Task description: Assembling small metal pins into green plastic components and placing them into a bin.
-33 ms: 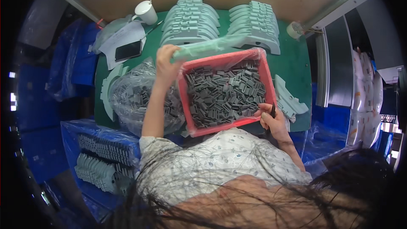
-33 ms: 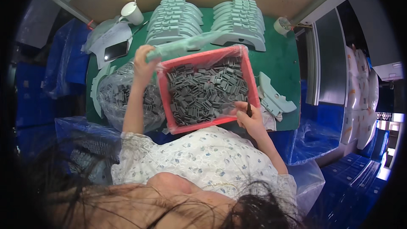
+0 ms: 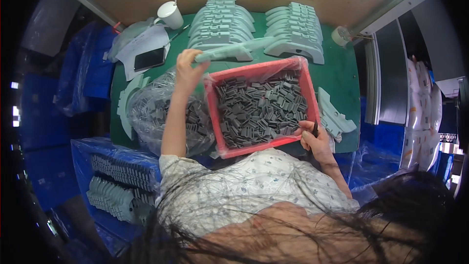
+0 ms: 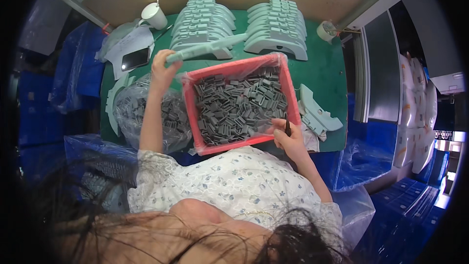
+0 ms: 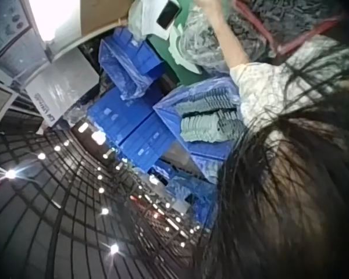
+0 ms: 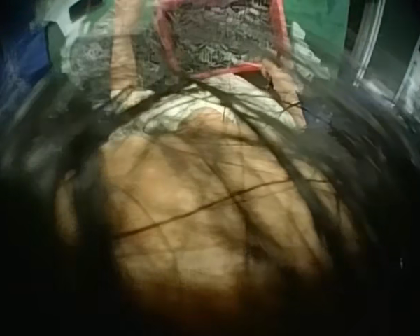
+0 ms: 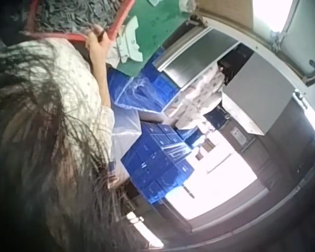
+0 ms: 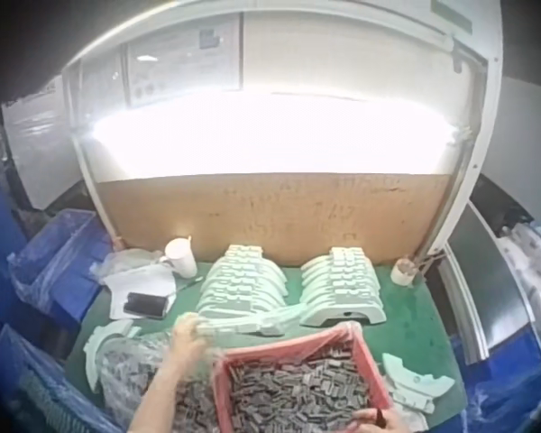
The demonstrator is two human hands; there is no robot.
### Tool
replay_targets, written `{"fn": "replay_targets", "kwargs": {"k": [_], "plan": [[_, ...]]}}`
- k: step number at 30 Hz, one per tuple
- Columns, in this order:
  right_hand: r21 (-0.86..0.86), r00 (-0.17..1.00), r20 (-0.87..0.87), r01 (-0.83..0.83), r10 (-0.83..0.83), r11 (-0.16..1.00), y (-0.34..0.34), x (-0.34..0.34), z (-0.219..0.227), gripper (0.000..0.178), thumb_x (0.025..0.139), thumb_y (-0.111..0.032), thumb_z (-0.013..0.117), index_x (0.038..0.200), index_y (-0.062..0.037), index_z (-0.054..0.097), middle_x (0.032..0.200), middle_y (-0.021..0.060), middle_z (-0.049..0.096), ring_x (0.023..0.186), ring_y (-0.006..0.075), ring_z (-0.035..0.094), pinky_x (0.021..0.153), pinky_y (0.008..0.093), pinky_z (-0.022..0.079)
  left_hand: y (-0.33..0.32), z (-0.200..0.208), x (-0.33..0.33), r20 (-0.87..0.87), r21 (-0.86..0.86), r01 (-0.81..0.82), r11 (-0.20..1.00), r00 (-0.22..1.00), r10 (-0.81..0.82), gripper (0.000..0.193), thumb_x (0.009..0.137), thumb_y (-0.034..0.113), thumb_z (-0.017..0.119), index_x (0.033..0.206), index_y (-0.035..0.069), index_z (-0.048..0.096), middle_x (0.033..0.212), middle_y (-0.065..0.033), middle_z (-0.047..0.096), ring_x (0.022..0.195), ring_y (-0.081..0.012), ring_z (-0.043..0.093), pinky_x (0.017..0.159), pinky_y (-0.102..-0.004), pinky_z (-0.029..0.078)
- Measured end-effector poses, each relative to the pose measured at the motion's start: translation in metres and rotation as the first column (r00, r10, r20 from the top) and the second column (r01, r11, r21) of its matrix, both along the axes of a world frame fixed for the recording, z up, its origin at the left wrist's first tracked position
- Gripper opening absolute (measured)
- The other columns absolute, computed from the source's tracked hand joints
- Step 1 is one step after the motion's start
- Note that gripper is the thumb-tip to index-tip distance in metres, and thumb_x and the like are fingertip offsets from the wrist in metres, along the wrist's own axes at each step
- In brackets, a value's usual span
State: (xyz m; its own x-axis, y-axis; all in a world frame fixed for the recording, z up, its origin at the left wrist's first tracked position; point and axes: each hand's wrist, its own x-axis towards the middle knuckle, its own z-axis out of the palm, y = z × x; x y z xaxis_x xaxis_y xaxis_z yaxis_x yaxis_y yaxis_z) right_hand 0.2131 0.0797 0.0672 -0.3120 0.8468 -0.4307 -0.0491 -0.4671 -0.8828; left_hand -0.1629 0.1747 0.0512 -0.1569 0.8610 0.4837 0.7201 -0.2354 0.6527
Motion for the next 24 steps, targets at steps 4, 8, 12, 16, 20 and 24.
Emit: {"fn": "replay_targets", "kwargs": {"k": [4, 8, 12, 16, 20, 24], "plan": [[0.022, 0.995, 0.090, -0.032, 0.030, 0.999, -0.005, -0.001, -0.002, 0.028, 0.081, -0.006, 0.050, 0.107, 0.0020, 0.048, 0.082, 0.0083, 0.060, 0.051, 0.0060, 0.044, 0.044, 0.0188, 0.035, 0.030, -0.022, -0.057, 0.105, -0.417, 0.054, 0.907, 0.994, -0.010, 0.027, 0.066, 0.020, 0.064, 0.084, 0.000, 0.060, 0.081, -0.0117, 0.058, 0.075, -0.0232, 0.055, 0.068, -0.0323, 0.042], [0.025, 0.996, 0.079, -0.036, 0.034, 0.999, -0.004, -0.004, -0.003, 0.028, 0.081, -0.006, 0.050, 0.107, 0.0015, 0.048, 0.082, 0.0083, 0.060, 0.051, 0.0059, 0.045, 0.044, 0.0188, 0.035, 0.055, -0.069, -0.080, 0.156, -0.589, 0.139, 0.796, 0.986, -0.057, 0.031, 0.066, 0.025, 0.063, 0.085, 0.001, 0.062, 0.072, -0.0112, 0.060, 0.069, -0.0177, 0.056, 0.064, -0.0297, 0.043], [0.005, 0.996, 0.092, -0.005, 0.004, 1.000, -0.006, 0.001, -0.005, 0.027, 0.081, -0.007, 0.049, 0.107, 0.0016, 0.048, 0.081, 0.0080, 0.059, 0.050, 0.0061, 0.044, 0.042, 0.0192, 0.034, 0.063, -0.089, -0.069, 0.029, -0.498, -0.004, 0.867, 0.999, 0.021, 0.045, 0.064, 0.029, 0.065, 0.093, -0.004, 0.058, 0.088, -0.0186, 0.059, 0.080, -0.0239, 0.058, 0.069, -0.0317, 0.045], [-0.056, 0.977, 0.144, 0.169, -0.160, 0.984, -0.006, 0.027, -0.010, 0.027, 0.082, -0.010, 0.048, 0.106, 0.0026, 0.047, 0.076, 0.0077, 0.058, 0.045, 0.0072, 0.043, 0.038, 0.0203, 0.032, 0.071, -0.117, -0.058, -0.131, -0.344, -0.217, 0.914, 0.974, 0.182, 0.048, 0.061, 0.031, 0.067, 0.091, -0.005, 0.055, 0.090, -0.0233, 0.055, 0.085, -0.0350, 0.052, 0.075, -0.0401, 0.042], [0.109, 0.896, 0.340, 0.263, -0.285, 0.959, 0.003, 0.076, -0.018, 0.029, 0.081, -0.014, 0.049, 0.104, 0.0041, 0.051, 0.072, 0.0046, 0.057, 0.042, 0.0037, 0.040, 0.037, 0.0179, 0.030, 0.063, -0.131, -0.062, -0.260, -0.215, -0.283, 0.935, 0.939, 0.225, 0.049, 0.061, 0.029, 0.067, 0.097, -0.002, 0.052, 0.097, -0.0223, 0.050, 0.095, -0.0347, 0.046, 0.083, -0.0409, 0.037], [0.404, 0.579, 0.763, -0.080, -0.288, 0.911, 0.021, 0.157, -0.074, 0.046, 0.071, -0.020, 0.059, 0.111, 0.0000, 0.048, 0.092, 0.0127, 0.057, 0.072, 0.0184, 0.058, 0.059, 0.0297, 0.046, 0.058, -0.113, -0.057, -0.270, -0.075, -0.322, 0.944, 0.918, 0.291, 0.052, 0.066, 0.027, 0.066, 0.106, -0.001, 0.048, 0.104, -0.0201, 0.048, 0.102, -0.0334, 0.043, 0.088, -0.0392, 0.034]]}}
